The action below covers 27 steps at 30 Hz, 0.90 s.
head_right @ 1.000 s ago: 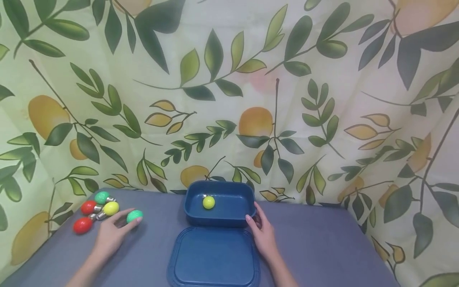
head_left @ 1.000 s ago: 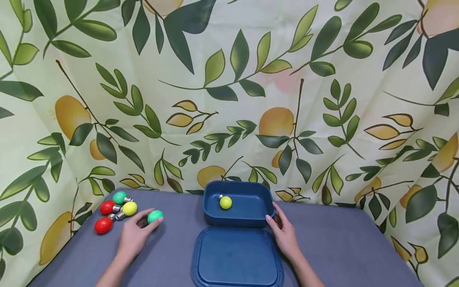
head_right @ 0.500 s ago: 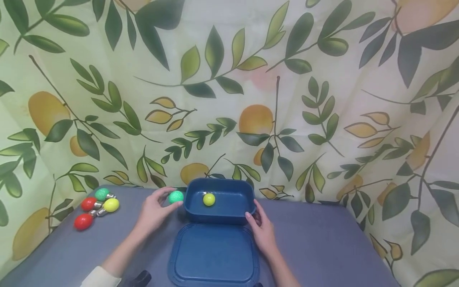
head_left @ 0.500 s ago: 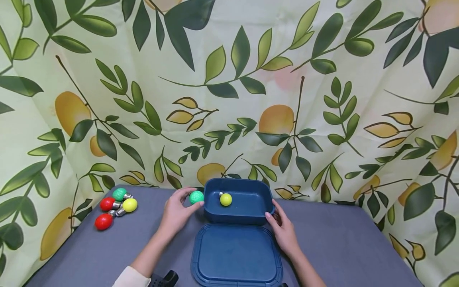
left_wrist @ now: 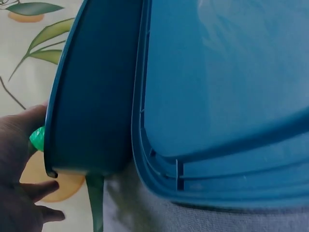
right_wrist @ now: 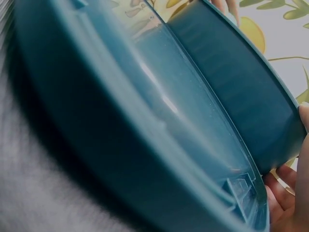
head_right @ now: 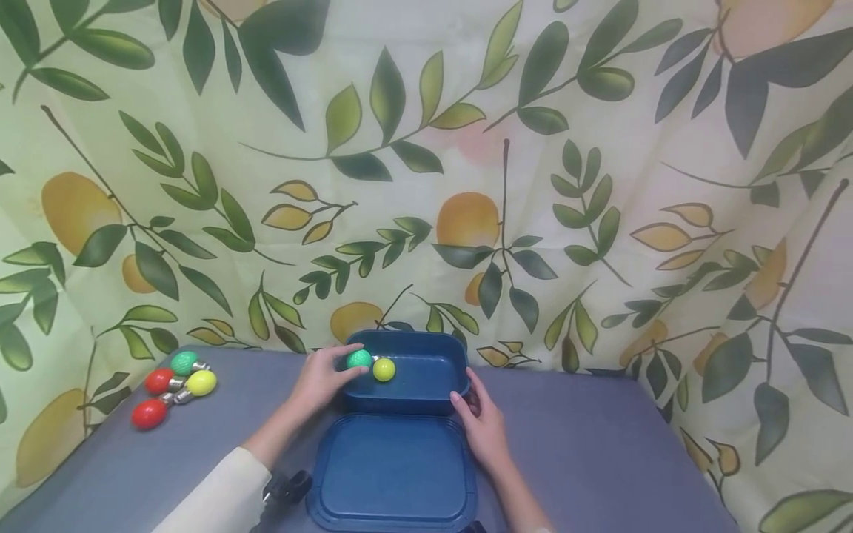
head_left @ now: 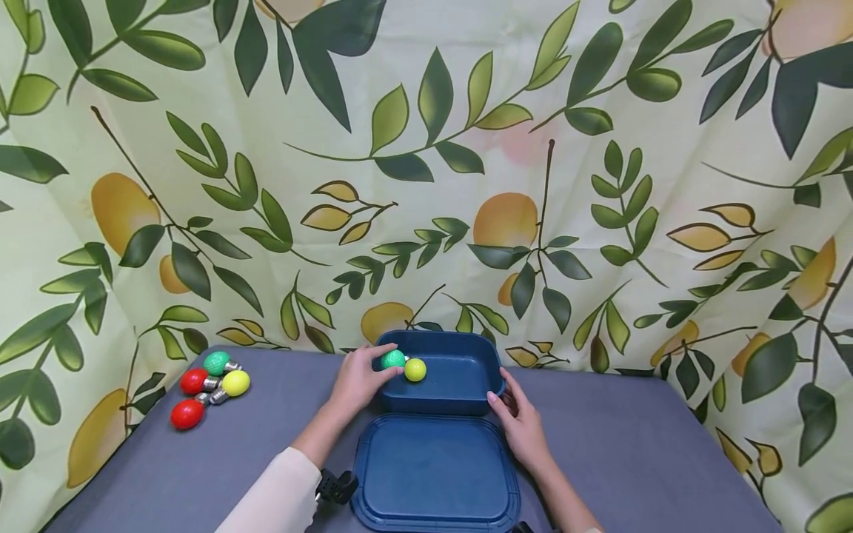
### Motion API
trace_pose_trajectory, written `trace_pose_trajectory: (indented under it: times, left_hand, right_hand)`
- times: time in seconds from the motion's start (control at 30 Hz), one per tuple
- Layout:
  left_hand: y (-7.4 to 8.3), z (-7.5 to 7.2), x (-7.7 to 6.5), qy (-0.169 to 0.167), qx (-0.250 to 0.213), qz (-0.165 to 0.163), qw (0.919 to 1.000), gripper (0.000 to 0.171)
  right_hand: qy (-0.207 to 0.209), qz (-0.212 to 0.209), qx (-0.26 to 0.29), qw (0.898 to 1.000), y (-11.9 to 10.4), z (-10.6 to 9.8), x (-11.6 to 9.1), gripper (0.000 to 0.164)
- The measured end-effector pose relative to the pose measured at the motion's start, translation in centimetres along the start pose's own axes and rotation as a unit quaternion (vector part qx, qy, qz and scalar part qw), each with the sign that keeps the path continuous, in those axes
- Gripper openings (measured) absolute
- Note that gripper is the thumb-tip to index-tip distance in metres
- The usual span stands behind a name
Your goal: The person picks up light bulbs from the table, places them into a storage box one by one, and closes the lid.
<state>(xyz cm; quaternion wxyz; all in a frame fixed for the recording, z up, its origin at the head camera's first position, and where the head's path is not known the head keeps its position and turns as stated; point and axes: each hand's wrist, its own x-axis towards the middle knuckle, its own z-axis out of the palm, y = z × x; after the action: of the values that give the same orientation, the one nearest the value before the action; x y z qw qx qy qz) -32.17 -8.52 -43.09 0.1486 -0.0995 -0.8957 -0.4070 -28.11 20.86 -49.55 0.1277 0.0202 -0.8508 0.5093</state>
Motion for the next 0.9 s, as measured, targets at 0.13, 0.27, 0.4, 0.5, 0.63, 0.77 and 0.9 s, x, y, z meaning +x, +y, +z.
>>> trace_pose_trajectory:
  times: [0.13,0.27,0.4,0.5,0.63,0.77,0.9]
  left_hand:
    - [0.3,0.7,0.4,-0.021,0.001,-0.012,0.9997,0.042]
    - [0.3,1.3,0.7,-0.031,0.013,-0.028,0.9991,0.041]
    - [0.3,1.2,1.5,-0.059,0.069,-0.052,0.9945,0.04]
    - [0.5,0.9,2.1,-0.089,0.103,-0.07,0.9881,0.042]
    - [1.0,0.9,2.5,-0.114,0.118,-0.082,0.983,0.043]
    - [1.0,1.0,2.6,-0.125,0.132,-0.092,0.9792,0.043]
    - [0.9,1.1,2.5,-0.127,0.131,-0.09,0.9791,0.045]
  right_hand:
    - [0.003,0.0,0.004,1.0,0.0,-0.1,-0.1,0.059]
    - [0.006,0.0,0.007,1.0,0.1,-0.1,-0.1,0.059]
    - [0.005,-0.004,0.007,1.0,0.0,0.1,0.0,0.059]
    - [0.005,-0.004,0.006,1.0,-0.2,0.1,0.1,0.059]
    - [0.013,-0.002,0.009,1.0,-0.1,0.0,0.1,0.059]
    - [0.009,0.001,0.008,1.0,0.0,0.1,0.0,0.06]
    - [0.002,0.001,0.015,1.0,0.0,0.1,0.0,0.06]
